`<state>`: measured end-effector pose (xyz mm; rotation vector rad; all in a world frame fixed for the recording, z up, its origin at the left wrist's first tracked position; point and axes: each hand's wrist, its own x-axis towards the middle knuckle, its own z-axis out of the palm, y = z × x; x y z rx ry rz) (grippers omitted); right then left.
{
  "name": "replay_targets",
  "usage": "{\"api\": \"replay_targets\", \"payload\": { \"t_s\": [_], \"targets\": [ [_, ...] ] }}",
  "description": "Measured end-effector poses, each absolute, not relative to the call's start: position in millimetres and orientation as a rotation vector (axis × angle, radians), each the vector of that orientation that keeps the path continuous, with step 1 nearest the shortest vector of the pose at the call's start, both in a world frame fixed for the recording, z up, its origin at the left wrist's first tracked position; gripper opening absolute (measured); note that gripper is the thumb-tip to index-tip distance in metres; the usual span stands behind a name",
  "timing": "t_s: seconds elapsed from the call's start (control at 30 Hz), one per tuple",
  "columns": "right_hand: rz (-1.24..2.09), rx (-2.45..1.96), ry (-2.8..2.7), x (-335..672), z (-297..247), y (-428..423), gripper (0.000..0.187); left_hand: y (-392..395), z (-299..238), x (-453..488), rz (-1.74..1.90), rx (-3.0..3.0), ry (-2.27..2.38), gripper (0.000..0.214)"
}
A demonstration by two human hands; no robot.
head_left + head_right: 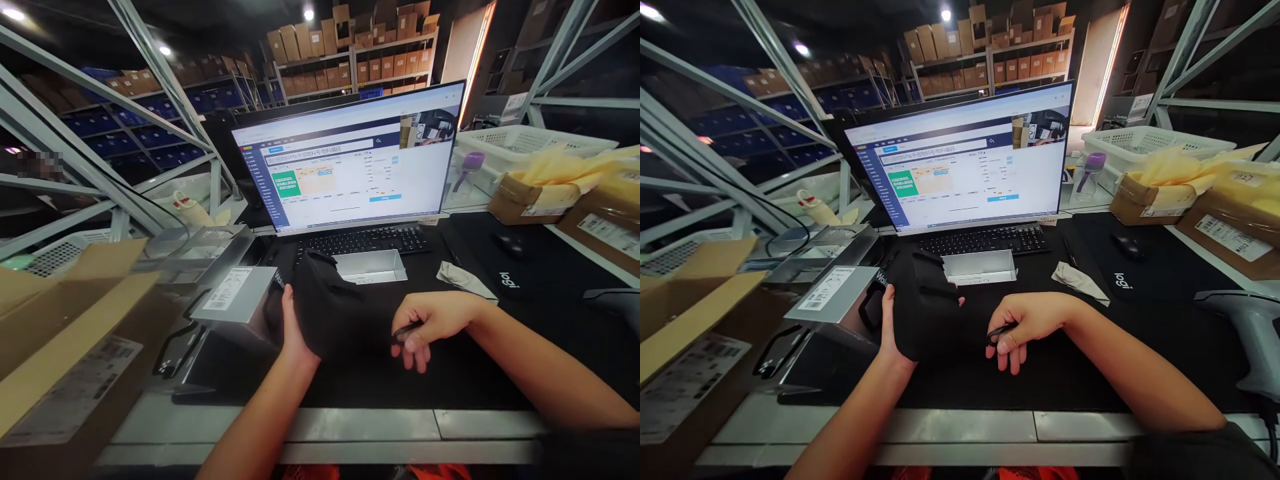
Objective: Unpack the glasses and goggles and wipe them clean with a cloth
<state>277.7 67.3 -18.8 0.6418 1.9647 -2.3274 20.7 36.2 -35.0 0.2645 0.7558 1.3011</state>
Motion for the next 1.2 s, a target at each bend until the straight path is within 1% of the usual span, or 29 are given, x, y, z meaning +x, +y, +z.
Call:
{"api": "replay_targets", "payload": {
  "t_s": [0.1, 0.2, 0.33, 0.43, 0.5, 0.57, 0.6, 0.67, 0.77, 0.8, 0.83, 0.87, 0.9, 0.97, 1.03, 1.1, 1.2],
  "targets": [
    [-2.439, 0.542, 1.942, 276, -17, 67, 0.046, 37, -38, 20, 1.343, 0.234, 0.715, 0.070],
    [-2.663, 0.460, 1.923, 270, -17, 65, 0.053, 37, -40, 20, 1.362, 0.230, 0.665, 0.067],
    [-2.936, 0.536, 1.964, 262, -23, 61, 0.052, 36, -41, 20, 1.370, 0.225, 0.651, 0.065],
    [-2.984, 0.561, 1.975, 261, -25, 60, 0.050, 36, -41, 20, 1.372, 0.229, 0.641, 0.066],
    [-2.933, 0.576, 2.006, 262, -23, 61, 0.050, 36, -41, 20, 1.372, 0.227, 0.644, 0.067],
    [-2.754, 0.644, 2.066, 264, -19, 61, 0.052, 35, -39, 21, 1.366, 0.223, 0.658, 0.068],
    [-2.605, 0.710, 2.110, 265, -17, 61, 0.052, 35, -38, 22, 1.364, 0.221, 0.662, 0.068],
    [-2.151, 0.904, 2.287, 270, -12, 59, 0.045, 33, -37, 24, 1.373, 0.209, 0.686, 0.064],
    [-1.274, 1.195, 2.670, 279, -6, 57, 0.020, 28, -41, 25, 1.401, 0.186, 0.797, 0.052],
    [-1.056, 1.262, 2.767, 282, -4, 57, 0.014, 26, -44, 25, 1.416, 0.198, 0.841, 0.050],
    [-0.935, 1.321, 2.840, 286, -2, 58, 0.013, 24, -47, 24, 1.433, 0.246, 0.870, 0.051],
    [-0.921, 1.387, 2.899, 288, 1, 60, 0.015, 21, -49, 23, 1.454, 0.336, 0.879, 0.055],
    [-0.986, 1.460, 2.959, 290, 4, 61, 0.020, 19, -52, 22, 1.476, 0.461, 0.875, 0.060],
    [-1.207, 1.585, 3.109, 291, 10, 60, 0.028, 14, -54, 19, 1.516, 0.799, 0.855, 0.075],
    [-1.346, 1.568, 3.317, 289, 15, 55, 0.035, 10, -53, 16, 1.519, 1.205, 0.861, 0.087],
    [-1.265, 1.390, 3.549, 284, 18, 48, 0.043, 9, -52, 16, 1.485, 1.615, 0.873, 0.092],
    [-0.990, 1.142, 3.688, 277, 20, 37, 0.048, 10, -54, 17, 1.364, 2.057, 0.849, 0.098]
  ]
}}
